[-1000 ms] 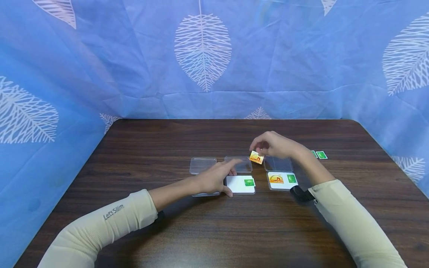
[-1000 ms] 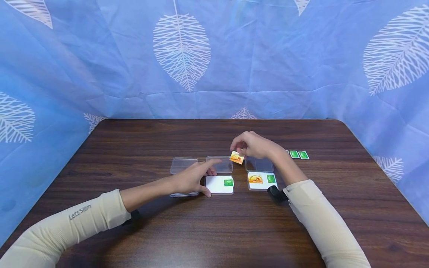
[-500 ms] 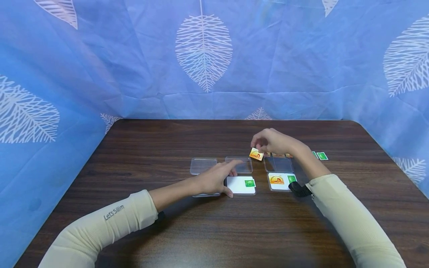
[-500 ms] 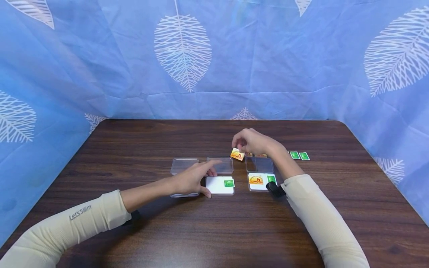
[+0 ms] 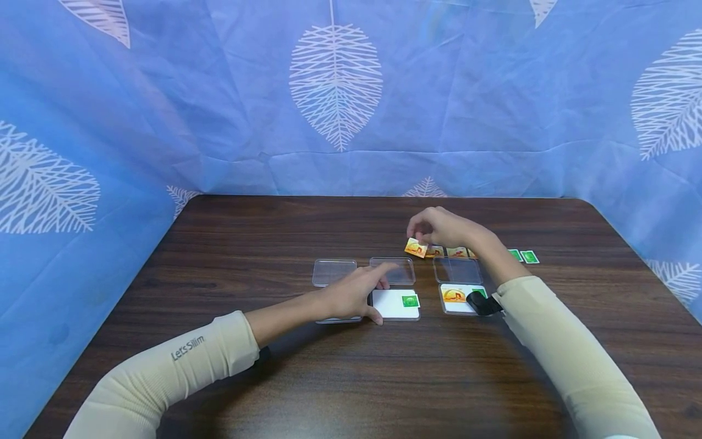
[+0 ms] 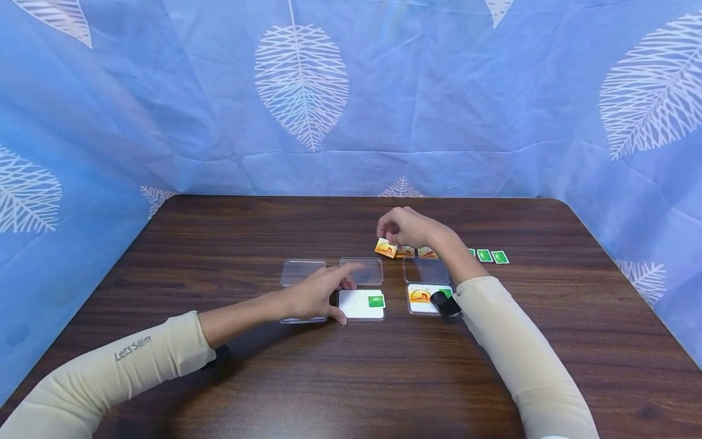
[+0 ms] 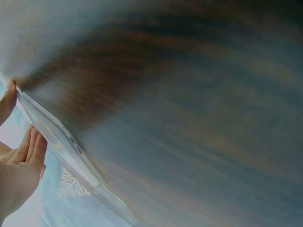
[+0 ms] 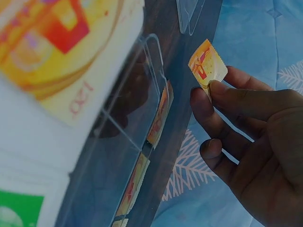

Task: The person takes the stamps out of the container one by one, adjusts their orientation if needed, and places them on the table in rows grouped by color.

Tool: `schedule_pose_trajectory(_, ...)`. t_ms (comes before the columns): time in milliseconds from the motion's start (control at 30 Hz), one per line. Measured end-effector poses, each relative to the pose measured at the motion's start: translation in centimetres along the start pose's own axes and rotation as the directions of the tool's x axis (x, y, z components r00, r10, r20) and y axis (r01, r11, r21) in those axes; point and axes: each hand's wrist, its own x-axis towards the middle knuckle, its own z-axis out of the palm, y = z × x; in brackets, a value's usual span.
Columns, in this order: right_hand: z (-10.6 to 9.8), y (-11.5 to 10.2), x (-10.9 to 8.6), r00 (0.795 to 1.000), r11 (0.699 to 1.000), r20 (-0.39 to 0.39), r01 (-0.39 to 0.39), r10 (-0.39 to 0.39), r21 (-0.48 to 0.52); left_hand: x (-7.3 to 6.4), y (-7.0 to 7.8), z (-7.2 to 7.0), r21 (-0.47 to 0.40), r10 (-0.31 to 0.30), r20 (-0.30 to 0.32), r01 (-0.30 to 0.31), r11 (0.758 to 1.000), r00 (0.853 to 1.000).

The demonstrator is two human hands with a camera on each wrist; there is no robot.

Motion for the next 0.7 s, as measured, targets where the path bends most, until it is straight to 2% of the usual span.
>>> schedule_pose_trajectory(233, 0.1, -0.2, 0.5, 1.0, 0.999, -0.02, -0.005, 0.004, -0.041, -0.1, 0.1, -0.1, 0.0, 0.0, 0.007, 0.0, 1.0, 1.0)
schedule_pose_trajectory(700, 1.1, -0.3, 2.0, 0.999, 0.995, 0.035, -0.016, 0.019, -0.096, -0.1, -0.1, -0.1, 0.002, 0.014, 0.012, -0.014, 1.0, 1.0)
